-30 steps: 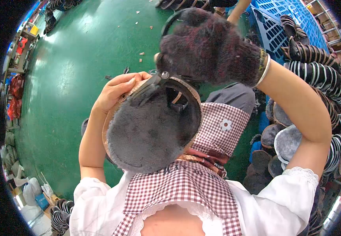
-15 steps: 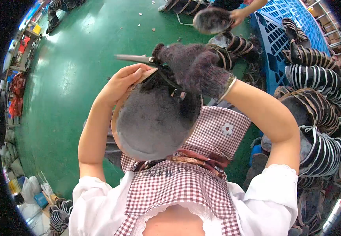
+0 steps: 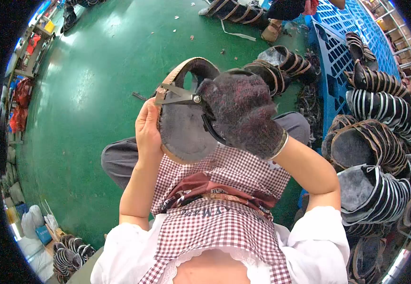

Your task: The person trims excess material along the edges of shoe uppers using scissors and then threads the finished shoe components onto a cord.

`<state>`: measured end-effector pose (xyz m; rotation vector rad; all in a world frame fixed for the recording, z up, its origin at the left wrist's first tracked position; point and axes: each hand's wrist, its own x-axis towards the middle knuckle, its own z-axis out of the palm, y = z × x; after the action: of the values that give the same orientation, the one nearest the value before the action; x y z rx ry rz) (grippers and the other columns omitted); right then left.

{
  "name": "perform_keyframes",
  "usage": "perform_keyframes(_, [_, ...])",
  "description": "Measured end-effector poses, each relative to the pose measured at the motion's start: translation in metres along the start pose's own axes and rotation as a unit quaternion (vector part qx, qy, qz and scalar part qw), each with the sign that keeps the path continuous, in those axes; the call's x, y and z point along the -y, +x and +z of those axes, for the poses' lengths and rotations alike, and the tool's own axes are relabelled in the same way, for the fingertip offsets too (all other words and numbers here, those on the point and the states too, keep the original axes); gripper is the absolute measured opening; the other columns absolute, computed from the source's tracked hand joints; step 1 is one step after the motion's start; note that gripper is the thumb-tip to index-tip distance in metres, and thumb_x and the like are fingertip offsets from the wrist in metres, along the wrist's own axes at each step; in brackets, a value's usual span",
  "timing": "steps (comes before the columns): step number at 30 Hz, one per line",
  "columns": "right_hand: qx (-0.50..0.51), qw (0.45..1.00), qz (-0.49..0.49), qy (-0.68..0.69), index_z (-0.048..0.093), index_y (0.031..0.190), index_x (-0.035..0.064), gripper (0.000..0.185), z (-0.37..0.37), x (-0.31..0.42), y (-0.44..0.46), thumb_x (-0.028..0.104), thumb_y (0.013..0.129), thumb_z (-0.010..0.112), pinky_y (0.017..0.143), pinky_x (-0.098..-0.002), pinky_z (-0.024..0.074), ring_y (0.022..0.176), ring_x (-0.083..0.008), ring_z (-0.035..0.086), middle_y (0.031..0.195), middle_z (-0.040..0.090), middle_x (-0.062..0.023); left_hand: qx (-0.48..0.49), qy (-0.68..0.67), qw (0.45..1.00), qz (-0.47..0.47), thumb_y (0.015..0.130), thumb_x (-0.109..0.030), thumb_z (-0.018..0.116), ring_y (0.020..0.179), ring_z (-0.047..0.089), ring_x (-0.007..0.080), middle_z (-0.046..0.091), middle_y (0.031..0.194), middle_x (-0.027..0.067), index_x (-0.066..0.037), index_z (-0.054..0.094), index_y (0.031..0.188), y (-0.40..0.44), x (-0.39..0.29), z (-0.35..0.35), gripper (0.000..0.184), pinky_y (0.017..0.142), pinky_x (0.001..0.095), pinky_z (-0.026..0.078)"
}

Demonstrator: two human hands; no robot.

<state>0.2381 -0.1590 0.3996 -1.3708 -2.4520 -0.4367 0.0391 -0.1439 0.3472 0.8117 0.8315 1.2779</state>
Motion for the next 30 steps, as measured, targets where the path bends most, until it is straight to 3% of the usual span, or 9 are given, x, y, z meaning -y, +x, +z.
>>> perform_keyframes(1, [0.033,0.996,-0.006,-0.086,0.055,0.107,0.0041,0.048,-0.001,0.002,0.000,0.030,0.068,0.067,0.068,-0.0411,0.0444,0.078,-0.0316,0.057,0.089,0.057,-0.0142,0.001,0.000,1.000,-0.002,0.096,-0.022,0.042,0.082,0.050,0.0064,0.058,0.096,0.0012,-0.001,0.057,0.096,0.001,0.004,-0.003,0.026,0.074,0.0210,0.040])
perform_keyframes(3, [0.040,0.999,0.020,0.021,0.055,0.106,0.0042,0.048,-0.010,-0.002,0.007,0.030,0.067,0.068,0.062,-0.0405,0.0427,0.071,-0.0298,0.057,0.082,0.056,-0.0132,0.020,0.186,0.971,0.151,0.095,-0.020,0.043,0.083,0.045,0.0078,0.055,0.101,0.0030,0.000,0.053,0.086,0.004,0.015,-0.012,0.024,0.075,0.0211,0.037])
perform_keyframes(5, [0.142,0.984,0.073,0.084,0.055,0.105,0.0037,0.047,-0.016,-0.001,0.013,0.029,0.068,0.067,0.061,-0.0386,0.0429,0.072,-0.0286,0.057,0.083,0.057,-0.0140,0.031,0.227,0.961,0.153,0.094,-0.019,0.044,0.083,0.042,0.0088,0.052,0.104,0.0039,0.001,0.049,0.080,0.005,0.010,-0.017,0.025,0.075,0.0215,0.035])
perform_keyframes(9, [0.039,0.997,0.068,0.023,0.054,0.106,0.0040,0.046,0.008,-0.029,0.029,0.027,0.068,0.067,0.066,-0.0391,0.0459,0.078,-0.0301,0.059,0.086,0.058,-0.0158,0.094,0.136,0.986,0.038,0.095,-0.023,0.044,0.084,0.046,0.0063,0.055,0.097,0.0018,-0.001,0.055,0.086,0.016,-0.018,-0.015,0.026,0.077,0.0216,0.038])
perform_keyframes(11, [-0.147,0.988,-0.009,0.055,0.054,0.100,0.0055,0.029,0.028,-0.050,0.049,0.017,0.073,0.057,0.062,-0.0415,0.0474,0.074,-0.0334,0.060,0.078,0.059,-0.0156,0.131,0.190,0.972,0.034,0.095,-0.027,0.043,0.084,0.048,0.0070,0.056,0.096,0.0017,-0.002,0.057,0.092,0.034,-0.035,-0.018,0.029,0.075,0.0222,0.041])
perform_keyframes(18, [-0.023,0.991,0.103,0.078,0.055,0.097,0.0055,0.022,0.055,-0.088,0.050,0.020,0.082,0.053,0.068,-0.0452,0.0478,0.079,-0.0375,0.060,0.082,0.061,-0.0211,0.097,-0.065,0.985,-0.124,0.093,-0.036,0.044,0.100,0.057,0.0228,0.054,0.114,0.0096,-0.005,0.044,0.115,0.020,0.013,-0.082,0.038,0.077,0.0406,0.052])
perform_keyframes(27, [0.040,0.984,0.117,0.126,0.054,0.097,0.0039,0.024,0.062,-0.083,0.039,0.022,0.082,0.051,0.072,-0.0446,0.0469,0.084,-0.0376,0.058,0.088,0.059,-0.0212,0.054,0.094,0.994,-0.003,0.093,-0.010,0.043,0.083,0.061,0.0146,0.059,0.096,0.0086,0.000,0.049,0.108,0.021,0.007,-0.035,0.019,0.071,0.0296,0.054])
perform_keyframes(28, [0.014,0.989,0.112,0.096,0.054,0.098,0.0048,0.023,0.065,-0.079,0.033,0.020,0.081,0.052,0.071,-0.0440,0.0473,0.083,-0.0370,0.059,0.087,0.059,-0.0202,0.072,-0.019,0.997,-0.012,0.093,-0.010,0.043,0.096,0.059,0.0194,0.058,0.109,0.0092,-0.001,0.046,0.117,0.022,0.005,-0.034,0.026,0.083,0.0391,0.049])
perform_keyframes(30, [-0.031,0.986,0.127,0.102,0.052,0.102,0.0067,0.029,0.066,-0.074,0.025,0.018,0.076,0.059,0.067,-0.0419,0.0479,0.080,-0.0351,0.060,0.085,0.059,-0.0171,0.090,-0.102,0.991,0.016,0.093,-0.010,0.042,0.094,0.059,0.0193,0.058,0.107,0.0095,-0.001,0.047,0.116,0.025,0.000,-0.028,0.025,0.081,0.0376,0.050])
